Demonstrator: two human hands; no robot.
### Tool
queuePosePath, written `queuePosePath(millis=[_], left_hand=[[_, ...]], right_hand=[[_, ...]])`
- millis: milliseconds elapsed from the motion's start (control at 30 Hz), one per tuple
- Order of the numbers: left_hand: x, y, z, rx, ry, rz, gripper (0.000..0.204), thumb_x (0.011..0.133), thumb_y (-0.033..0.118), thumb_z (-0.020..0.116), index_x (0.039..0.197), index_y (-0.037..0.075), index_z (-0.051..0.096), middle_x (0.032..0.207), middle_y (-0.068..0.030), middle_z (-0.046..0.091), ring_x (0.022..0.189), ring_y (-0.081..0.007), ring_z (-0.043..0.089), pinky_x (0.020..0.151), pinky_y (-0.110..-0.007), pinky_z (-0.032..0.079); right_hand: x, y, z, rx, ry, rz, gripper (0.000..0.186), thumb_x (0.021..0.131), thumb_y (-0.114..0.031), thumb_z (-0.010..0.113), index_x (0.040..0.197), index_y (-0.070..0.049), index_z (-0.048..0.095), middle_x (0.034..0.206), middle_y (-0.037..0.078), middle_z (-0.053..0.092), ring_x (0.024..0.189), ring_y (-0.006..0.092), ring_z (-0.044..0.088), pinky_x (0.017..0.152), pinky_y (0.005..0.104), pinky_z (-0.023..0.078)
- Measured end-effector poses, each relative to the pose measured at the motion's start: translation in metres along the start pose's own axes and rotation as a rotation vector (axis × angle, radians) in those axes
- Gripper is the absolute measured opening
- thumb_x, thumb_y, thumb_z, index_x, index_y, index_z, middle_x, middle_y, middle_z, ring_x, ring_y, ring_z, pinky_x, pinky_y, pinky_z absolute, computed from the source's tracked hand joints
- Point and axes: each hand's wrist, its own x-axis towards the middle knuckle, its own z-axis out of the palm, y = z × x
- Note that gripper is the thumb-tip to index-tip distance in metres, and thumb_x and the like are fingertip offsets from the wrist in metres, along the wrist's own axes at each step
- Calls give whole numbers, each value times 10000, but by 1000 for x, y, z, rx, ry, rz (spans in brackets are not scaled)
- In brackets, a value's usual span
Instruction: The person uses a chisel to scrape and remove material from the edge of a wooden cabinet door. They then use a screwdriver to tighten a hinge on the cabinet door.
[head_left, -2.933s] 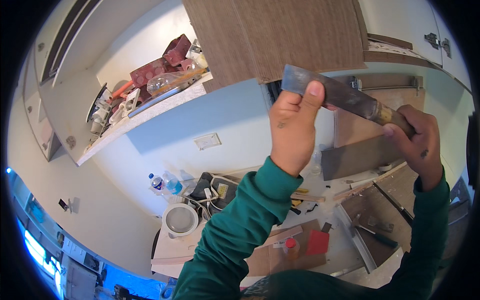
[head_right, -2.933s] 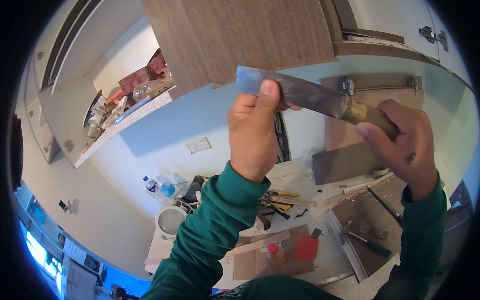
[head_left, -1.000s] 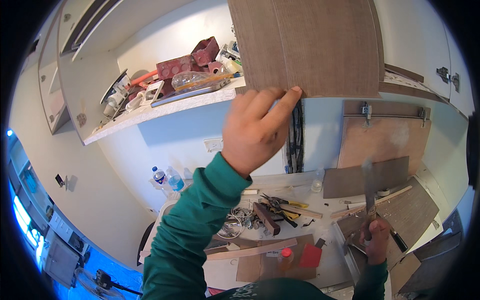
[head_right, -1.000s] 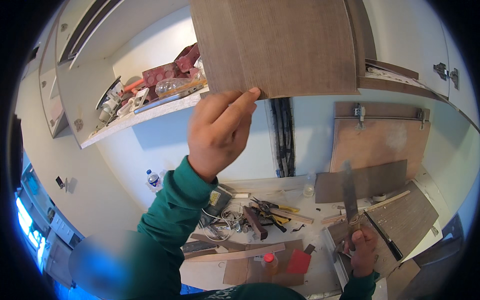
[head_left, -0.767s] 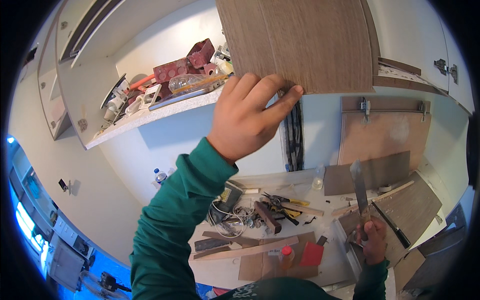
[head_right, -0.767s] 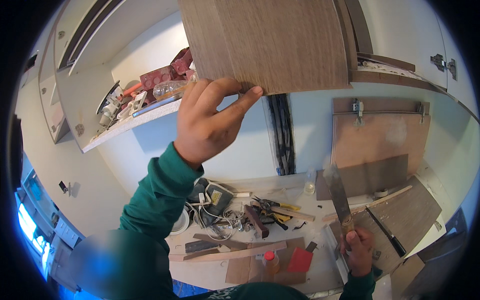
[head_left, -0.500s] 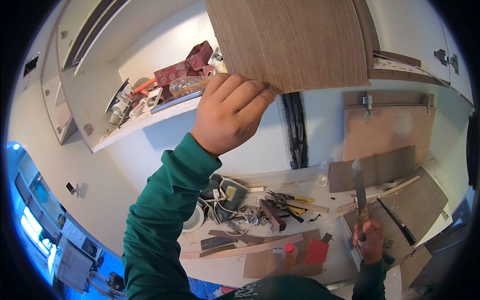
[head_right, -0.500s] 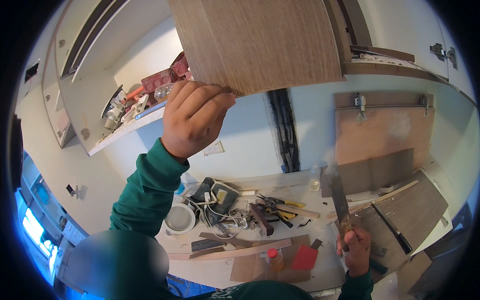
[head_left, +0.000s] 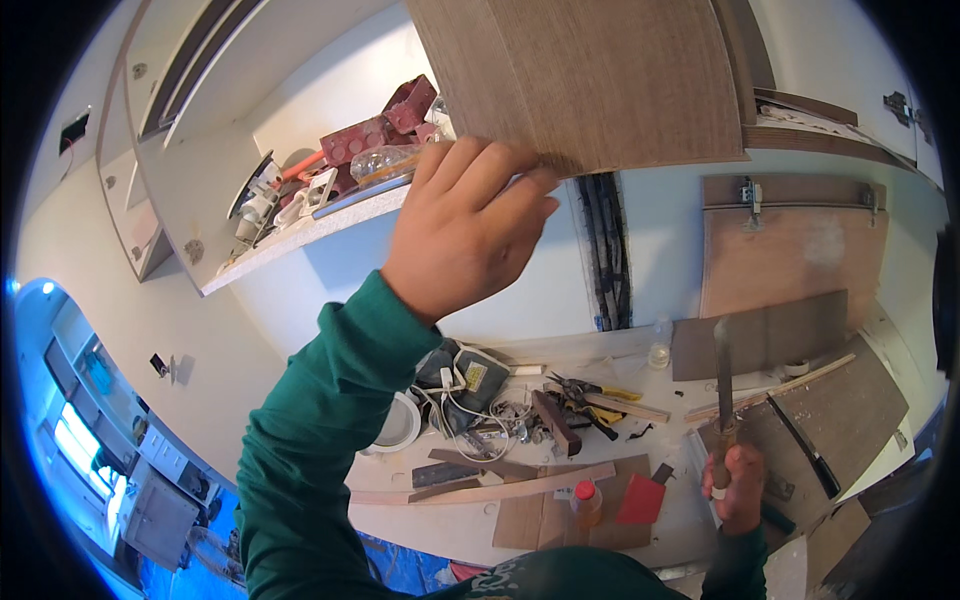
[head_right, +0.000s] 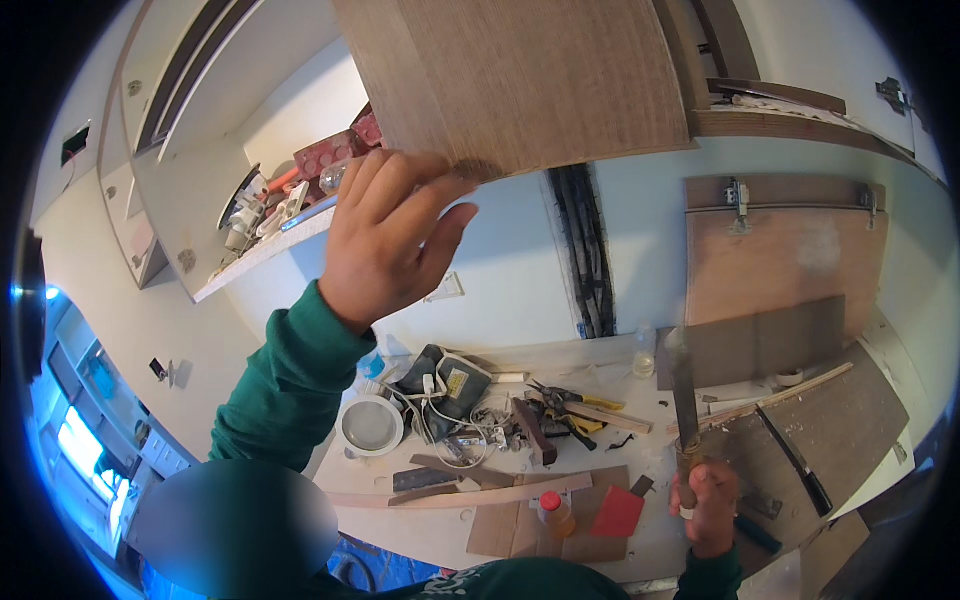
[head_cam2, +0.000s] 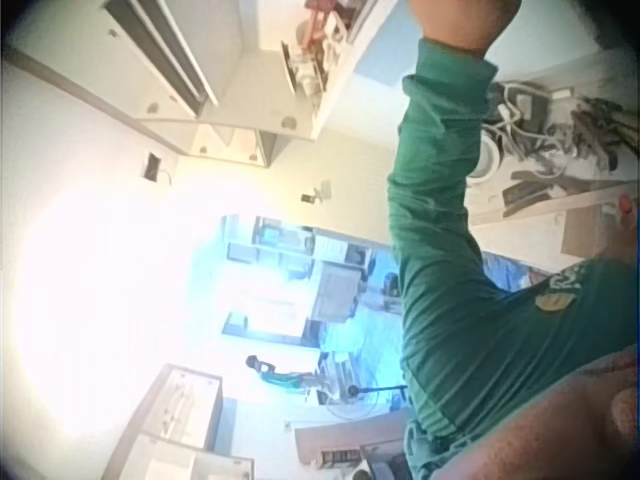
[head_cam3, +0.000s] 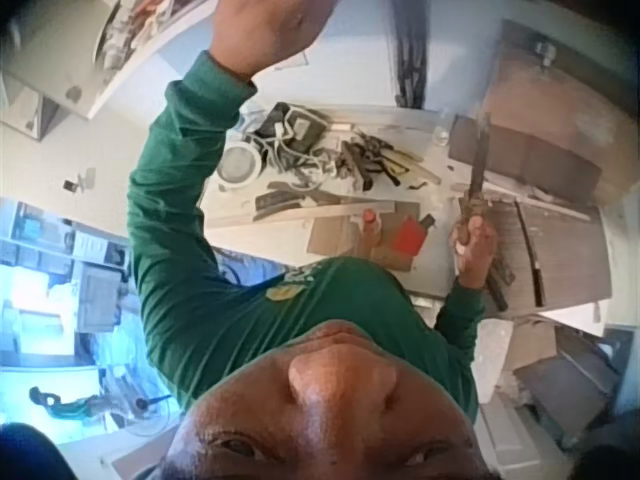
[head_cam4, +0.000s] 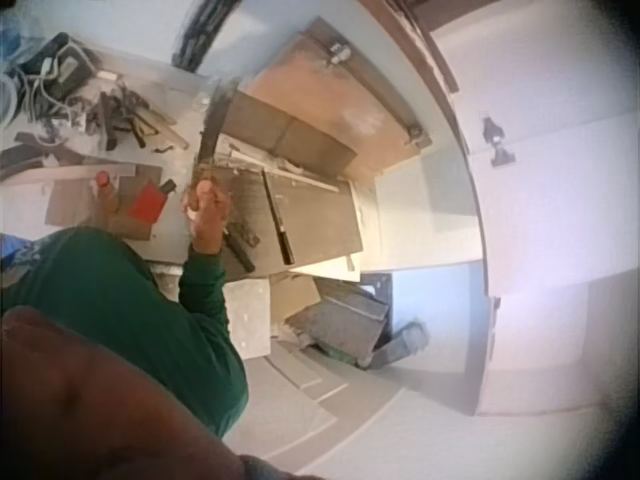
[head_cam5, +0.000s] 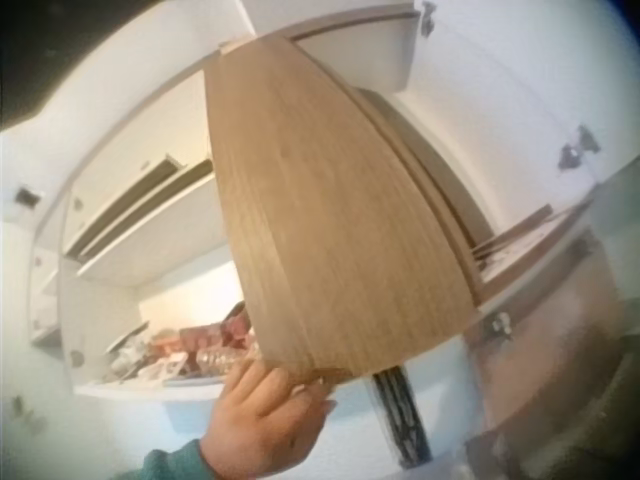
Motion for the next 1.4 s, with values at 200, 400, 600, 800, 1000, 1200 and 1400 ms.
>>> queuePosePath(millis=[200,400,600,800,1000,1200,1400], left_hand=[[16,4,17,49,109,73,286,751,60,801,1025,100,731,976,-6,656,852,-225,583,750,-387,430],[13,0,21,80,91,49,215,732,23,776,917,90,689,911,-31,630,834,-243,579,741,-380,425],[-8,1,-12,-22,-62,-34,159,764,67,767,871,71,651,888,-60,618,789,-279,551,729,-407,413],[-9,-3,-14,30,8,-84,198,786,124,791,939,86,671,902,-56,634,863,-273,579,768,-403,419],[-4,-6,-4,158,0,-41,239,773,162,822,957,97,685,938,-17,664,897,-244,596,807,-398,427],[-6,-17,3,183,-3,42,185,771,138,800,905,102,678,903,-11,651,887,-238,595,798,-392,426],[-15,-13,-10,180,-13,-90,148,743,73,748,792,98,610,833,-38,608,821,-256,565,736,-398,411]], right_hand=[[2,2,4,-58,-79,-37,526,934,-480,704,808,25,629,664,77,575,499,163,543,460,317,448],[2,-1,5,-35,-92,-24,534,937,-485,700,827,34,642,656,68,562,496,164,540,458,318,444],[-1,2,-3,3,-81,14,536,949,-499,682,860,28,642,673,83,584,504,172,552,462,318,448],[2,8,0,21,-94,28,532,943,-495,690,869,31,646,693,93,598,513,183,565,462,328,456],[2,7,6,-26,-140,24,576,934,-546,690,865,24,653,652,86,591,507,185,565,469,320,446],[2,6,1,-67,-179,26,572,942,-555,675,847,9,649,667,90,600,502,187,574,464,326,459],[0,5,4,-56,-142,42,581,944,-554,673,864,21,645,696,102,606,518,189,579,473,330,461]])
